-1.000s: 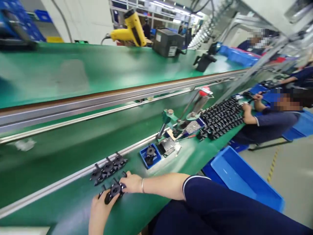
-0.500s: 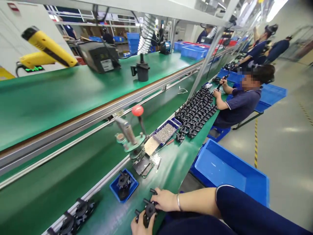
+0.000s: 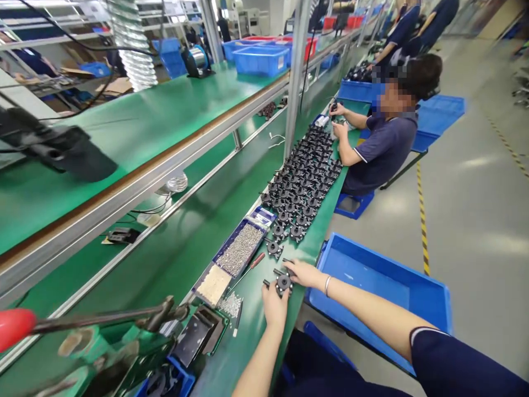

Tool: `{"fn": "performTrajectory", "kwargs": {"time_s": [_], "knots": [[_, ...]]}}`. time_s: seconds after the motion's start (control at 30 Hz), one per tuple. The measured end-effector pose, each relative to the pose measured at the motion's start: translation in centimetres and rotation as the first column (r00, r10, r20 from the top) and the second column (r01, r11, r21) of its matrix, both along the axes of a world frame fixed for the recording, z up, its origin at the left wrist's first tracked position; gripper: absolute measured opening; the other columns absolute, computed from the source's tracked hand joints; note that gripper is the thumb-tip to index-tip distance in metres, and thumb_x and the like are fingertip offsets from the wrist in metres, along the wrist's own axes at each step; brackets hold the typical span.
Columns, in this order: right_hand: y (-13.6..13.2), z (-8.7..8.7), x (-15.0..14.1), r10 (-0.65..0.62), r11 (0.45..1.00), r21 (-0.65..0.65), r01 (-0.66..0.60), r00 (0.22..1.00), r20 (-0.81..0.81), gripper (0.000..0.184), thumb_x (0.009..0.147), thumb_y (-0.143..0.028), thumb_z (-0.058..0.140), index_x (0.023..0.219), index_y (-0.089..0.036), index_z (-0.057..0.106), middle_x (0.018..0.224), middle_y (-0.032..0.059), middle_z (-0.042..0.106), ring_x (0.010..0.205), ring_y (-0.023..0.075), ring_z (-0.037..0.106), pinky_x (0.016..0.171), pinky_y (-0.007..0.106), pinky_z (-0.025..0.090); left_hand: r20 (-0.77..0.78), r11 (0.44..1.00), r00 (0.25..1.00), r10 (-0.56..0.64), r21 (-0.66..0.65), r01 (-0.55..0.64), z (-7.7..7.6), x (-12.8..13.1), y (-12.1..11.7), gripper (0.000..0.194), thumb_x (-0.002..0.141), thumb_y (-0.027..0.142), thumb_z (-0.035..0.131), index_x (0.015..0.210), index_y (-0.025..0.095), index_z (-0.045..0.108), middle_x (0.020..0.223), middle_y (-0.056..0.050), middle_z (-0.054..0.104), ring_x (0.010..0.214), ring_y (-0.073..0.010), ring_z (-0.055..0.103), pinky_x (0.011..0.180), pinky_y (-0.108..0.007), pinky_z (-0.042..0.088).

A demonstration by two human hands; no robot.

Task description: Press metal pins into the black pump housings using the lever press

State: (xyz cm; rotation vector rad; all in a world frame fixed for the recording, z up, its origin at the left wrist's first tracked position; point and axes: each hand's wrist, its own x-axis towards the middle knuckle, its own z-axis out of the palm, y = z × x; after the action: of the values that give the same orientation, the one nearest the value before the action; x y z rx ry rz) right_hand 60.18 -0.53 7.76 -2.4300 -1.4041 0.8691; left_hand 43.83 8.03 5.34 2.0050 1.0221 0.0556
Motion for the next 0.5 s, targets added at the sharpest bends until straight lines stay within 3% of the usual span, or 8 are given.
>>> {"fn": "performTrajectory", "kwargs": {"time_s": [0.1, 0.2, 0.33, 0.5], "knots": [[0.2, -0.1, 3.1, -0.105, 0.993, 0.056, 0.104, 0.994, 0.027, 0.064, 0.085, -0.011, 0.061, 0.145, -0.023, 0.041, 0.130, 0.0129, 0.052, 0.112, 0.0257, 0.062, 0.100, 0.038, 0.046, 0.001, 0.999, 1.000, 0.004, -0.035, -0.004, -0.5, 3.9, -0.2, 0.040, 0.084, 0.027, 0.066, 0.121, 0.014, 0.058, 0.122, -0.016, 0.048, 0.116, -0.0302, 0.057, 0.107, -0.043, 0.042], [0.4, -0.5, 4.7, -0.217, 0.970, 0.129, 0.208, 0.974, 0.063, 0.064, 0.086, -0.008, 0.055, 0.146, -0.019, 0.037, 0.140, 0.0150, 0.043, 0.126, 0.0269, 0.052, 0.107, 0.040, 0.041, 0.017, 0.997, 1.000, -0.004, -0.077, 0.005, -1.1, 6.3, -0.4, 0.046, 0.083, 0.025, 0.068, 0.125, 0.015, 0.054, 0.124, -0.015, 0.046, 0.115, -0.0277, 0.058, 0.109, -0.041, 0.041], [0.4, -1.2, 5.4, -0.316, 0.935, 0.203, 0.291, 0.943, 0.101, 0.057, 0.088, -0.011, 0.054, 0.143, -0.014, 0.039, 0.141, 0.0177, 0.039, 0.129, 0.0286, 0.047, 0.110, 0.042, 0.039, 0.060, 0.988, 0.997, -0.052, -0.144, 0.061, -1.5, 7.6, -0.2, 0.052, 0.079, 0.015, 0.069, 0.127, 0.015, 0.049, 0.130, -0.016, 0.042, 0.119, -0.0266, 0.056, 0.112, -0.041, 0.039], [-0.1, -0.5, 5.0, -0.319, 0.919, 0.285, 0.271, 0.938, 0.138, 0.047, 0.091, -0.017, 0.050, 0.138, -0.010, 0.046, 0.140, 0.0211, 0.042, 0.130, 0.0314, 0.045, 0.111, 0.046, 0.039, 0.119, 0.974, 0.991, -0.062, -0.212, 0.087, -0.9, 7.3, -0.7, 0.067, 0.073, 0.008, 0.070, 0.134, 0.016, 0.044, 0.143, -0.018, 0.032, 0.134, -0.0292, 0.045, 0.118, -0.045, 0.032]]}}
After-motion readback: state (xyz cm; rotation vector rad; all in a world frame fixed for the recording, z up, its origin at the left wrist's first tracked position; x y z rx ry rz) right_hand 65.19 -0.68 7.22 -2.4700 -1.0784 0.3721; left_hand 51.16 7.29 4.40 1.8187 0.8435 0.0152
